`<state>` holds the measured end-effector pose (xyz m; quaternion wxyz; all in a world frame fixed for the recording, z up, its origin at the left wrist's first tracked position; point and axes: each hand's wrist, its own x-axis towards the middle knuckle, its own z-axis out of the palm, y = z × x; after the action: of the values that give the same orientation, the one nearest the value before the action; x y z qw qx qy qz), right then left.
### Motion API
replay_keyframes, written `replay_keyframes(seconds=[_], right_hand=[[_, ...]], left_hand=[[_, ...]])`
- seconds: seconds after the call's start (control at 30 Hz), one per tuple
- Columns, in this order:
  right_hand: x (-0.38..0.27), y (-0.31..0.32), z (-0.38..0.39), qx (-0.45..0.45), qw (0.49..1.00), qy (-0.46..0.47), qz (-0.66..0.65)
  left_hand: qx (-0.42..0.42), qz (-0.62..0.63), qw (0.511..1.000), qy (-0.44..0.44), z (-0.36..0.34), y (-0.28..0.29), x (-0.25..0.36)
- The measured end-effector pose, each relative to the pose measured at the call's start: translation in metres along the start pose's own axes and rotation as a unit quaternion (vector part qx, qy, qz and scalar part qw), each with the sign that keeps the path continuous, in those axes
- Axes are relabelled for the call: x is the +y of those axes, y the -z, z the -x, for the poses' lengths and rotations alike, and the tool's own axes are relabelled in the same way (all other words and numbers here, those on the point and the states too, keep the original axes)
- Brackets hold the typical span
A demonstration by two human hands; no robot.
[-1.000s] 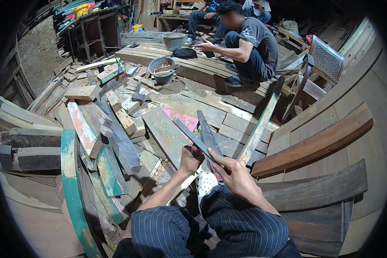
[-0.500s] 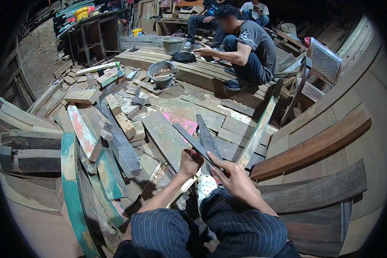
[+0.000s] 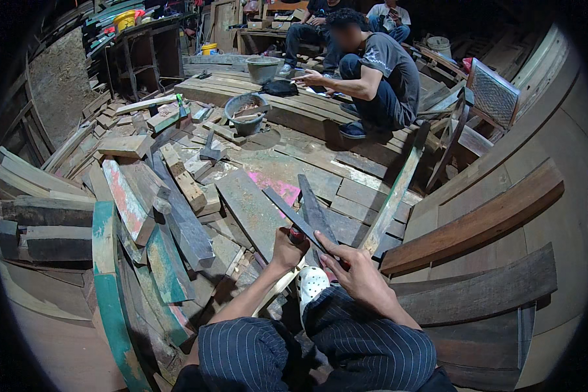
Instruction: Shave or smooth a piece of wood using a wood rasp or file.
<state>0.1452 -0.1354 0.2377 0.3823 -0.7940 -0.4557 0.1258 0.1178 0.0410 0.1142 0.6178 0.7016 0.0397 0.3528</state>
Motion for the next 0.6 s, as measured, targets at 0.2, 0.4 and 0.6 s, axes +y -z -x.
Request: replay_keyframes(seconds=[0.2, 0.4, 0.6], right_hand=[[0.005, -0.002, 0.001, 0.027, 0.999, 0.030, 0.015], [-0.020, 0.008, 0.003, 0.120, 0.989, 0.082, 0.008], [-0.016, 0.002, 0.004, 0.010, 0.996, 0.006, 0.089]], left_hand=[[0.020, 0.033, 0.999, 0.025, 0.002, -0.001, -0.005], [0.062, -0.011, 0.998, -0.010, 0.002, -0.004, 0.002], [0.080, 0.090, 0.992, 0.039, 0.000, -0.003, -0.010]])
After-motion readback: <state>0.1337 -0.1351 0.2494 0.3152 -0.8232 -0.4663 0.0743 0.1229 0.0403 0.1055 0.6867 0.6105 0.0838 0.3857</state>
